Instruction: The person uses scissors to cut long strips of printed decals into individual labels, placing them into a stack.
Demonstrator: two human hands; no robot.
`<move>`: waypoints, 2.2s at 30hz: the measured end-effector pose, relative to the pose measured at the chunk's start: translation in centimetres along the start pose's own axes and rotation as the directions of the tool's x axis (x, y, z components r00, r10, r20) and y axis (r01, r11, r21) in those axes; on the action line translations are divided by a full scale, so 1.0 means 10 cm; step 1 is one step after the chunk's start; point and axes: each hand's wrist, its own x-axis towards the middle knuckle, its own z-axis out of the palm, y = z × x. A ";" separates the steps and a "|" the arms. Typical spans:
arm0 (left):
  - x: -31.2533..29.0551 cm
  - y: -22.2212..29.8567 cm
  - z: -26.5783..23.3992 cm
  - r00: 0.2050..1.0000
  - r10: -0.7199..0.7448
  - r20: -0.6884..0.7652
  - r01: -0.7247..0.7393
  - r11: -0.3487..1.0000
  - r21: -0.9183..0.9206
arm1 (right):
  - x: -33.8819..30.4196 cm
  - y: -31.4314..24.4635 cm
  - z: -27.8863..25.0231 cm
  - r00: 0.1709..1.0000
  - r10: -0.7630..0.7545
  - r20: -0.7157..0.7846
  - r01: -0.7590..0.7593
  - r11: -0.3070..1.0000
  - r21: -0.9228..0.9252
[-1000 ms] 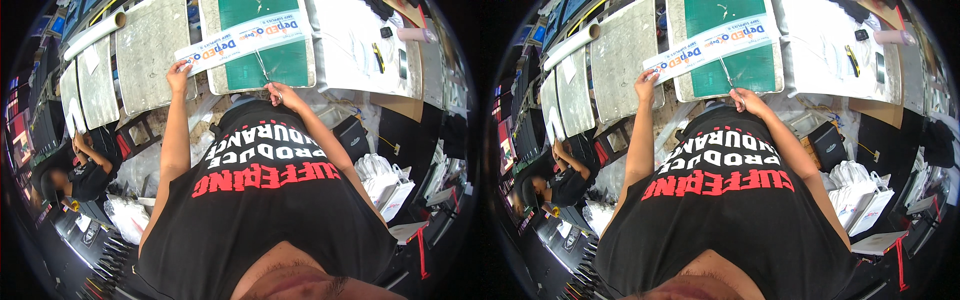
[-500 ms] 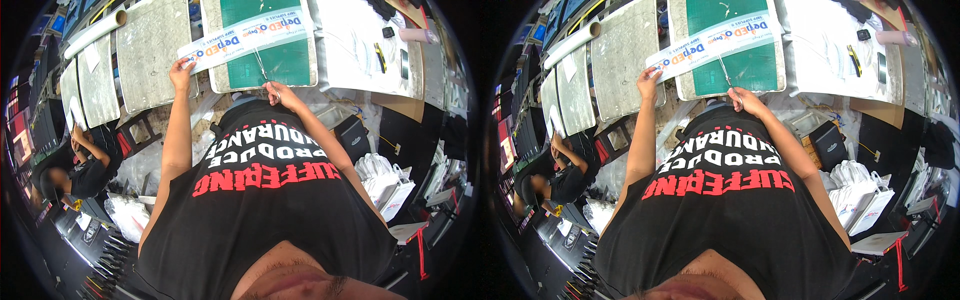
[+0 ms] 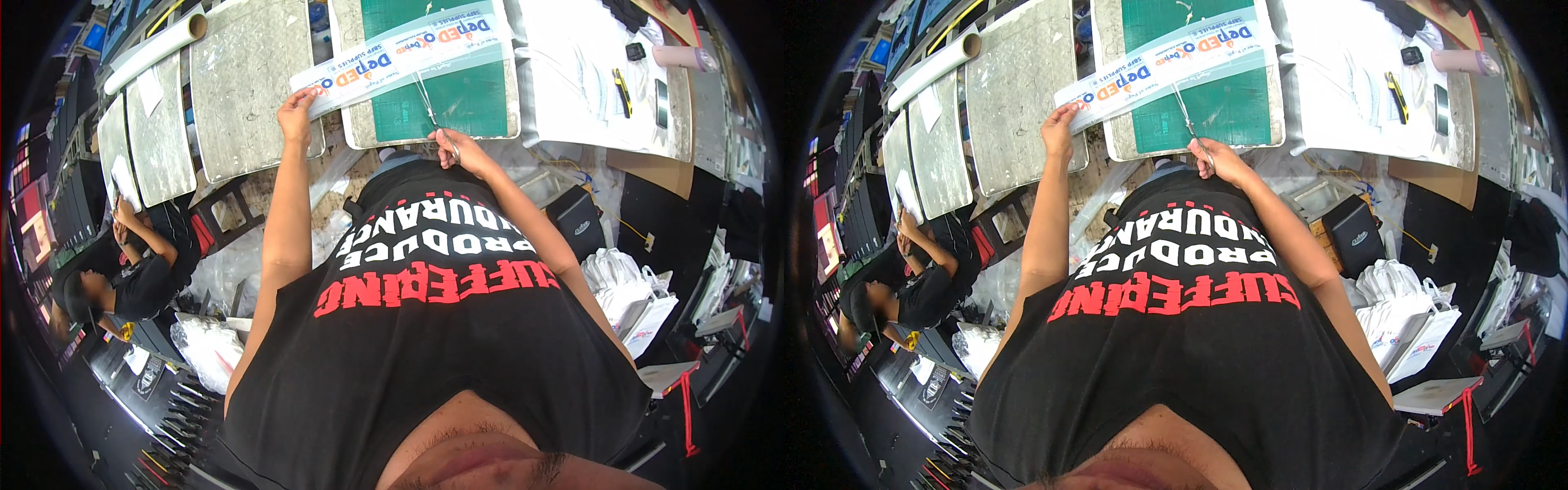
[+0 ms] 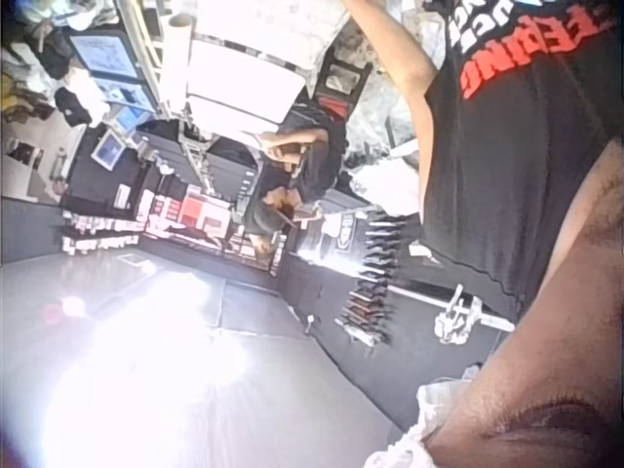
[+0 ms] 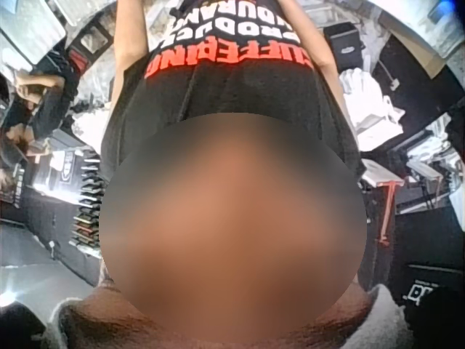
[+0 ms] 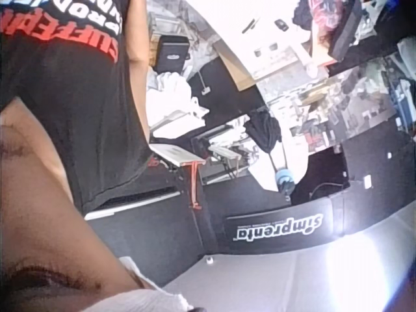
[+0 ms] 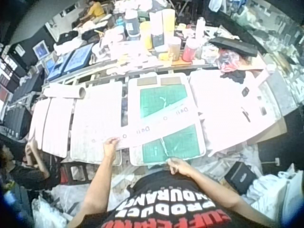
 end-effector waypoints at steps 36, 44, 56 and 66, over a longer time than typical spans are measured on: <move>0.02 0.23 0.08 0.999 -0.040 -0.012 0.040 0.999 -0.023 | 0.09 -0.04 0.12 1.000 -0.006 -0.031 0.006 1.000 0.009; 0.11 0.13 -0.01 0.997 -0.026 0.078 0.030 0.998 -0.053 | 0.17 -0.05 0.09 1.000 -0.016 -0.019 0.017 0.998 0.063; 0.52 0.47 1.02 0.664 0.483 0.571 -0.737 0.296 0.607 | 0.19 -0.08 0.06 0.999 0.010 -0.049 -0.011 1.000 -0.008; 0.46 0.33 1.69 0.688 0.105 0.718 -0.724 0.027 0.690 | 0.22 -0.12 0.12 0.994 -0.002 -0.114 0.006 0.999 0.035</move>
